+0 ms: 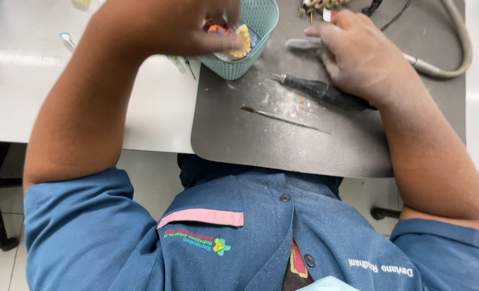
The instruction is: The person uses a rotary tool to grind and smooth a yellow dental cast, then picks up a purple and orange denture from a basket and fits it onto the cast to check alignment. The person handles the denture and cast repeatedly, adjusting their fit.
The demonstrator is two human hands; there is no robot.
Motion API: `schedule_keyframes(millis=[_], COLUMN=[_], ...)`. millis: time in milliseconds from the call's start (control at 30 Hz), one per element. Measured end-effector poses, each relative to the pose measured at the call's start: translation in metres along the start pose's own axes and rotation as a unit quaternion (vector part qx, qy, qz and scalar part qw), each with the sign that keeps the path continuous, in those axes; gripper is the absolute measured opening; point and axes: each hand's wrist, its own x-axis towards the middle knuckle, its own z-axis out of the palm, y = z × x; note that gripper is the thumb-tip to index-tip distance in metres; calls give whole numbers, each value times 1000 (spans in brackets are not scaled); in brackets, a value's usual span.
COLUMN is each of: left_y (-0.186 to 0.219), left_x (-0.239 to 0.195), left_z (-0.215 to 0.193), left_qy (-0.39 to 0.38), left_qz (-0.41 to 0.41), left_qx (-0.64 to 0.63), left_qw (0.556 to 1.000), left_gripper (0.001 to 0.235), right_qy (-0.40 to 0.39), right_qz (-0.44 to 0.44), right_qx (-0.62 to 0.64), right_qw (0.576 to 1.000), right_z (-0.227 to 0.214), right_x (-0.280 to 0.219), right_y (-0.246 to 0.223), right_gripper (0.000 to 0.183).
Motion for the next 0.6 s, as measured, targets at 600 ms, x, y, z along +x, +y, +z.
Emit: schedule_keyframes(millis=[600], left_y=[17], left_x=[-35], left_z=[-35], left_qy=[50], left_qz=[82], left_qx=[154], left_qw=[983], left_gripper=[25], right_qy=[-186], right_qz=[95], right_qx=[23], right_qw=[978], right_z=[-13], right_x=[-16], right_y=[2], right_gripper=[43])
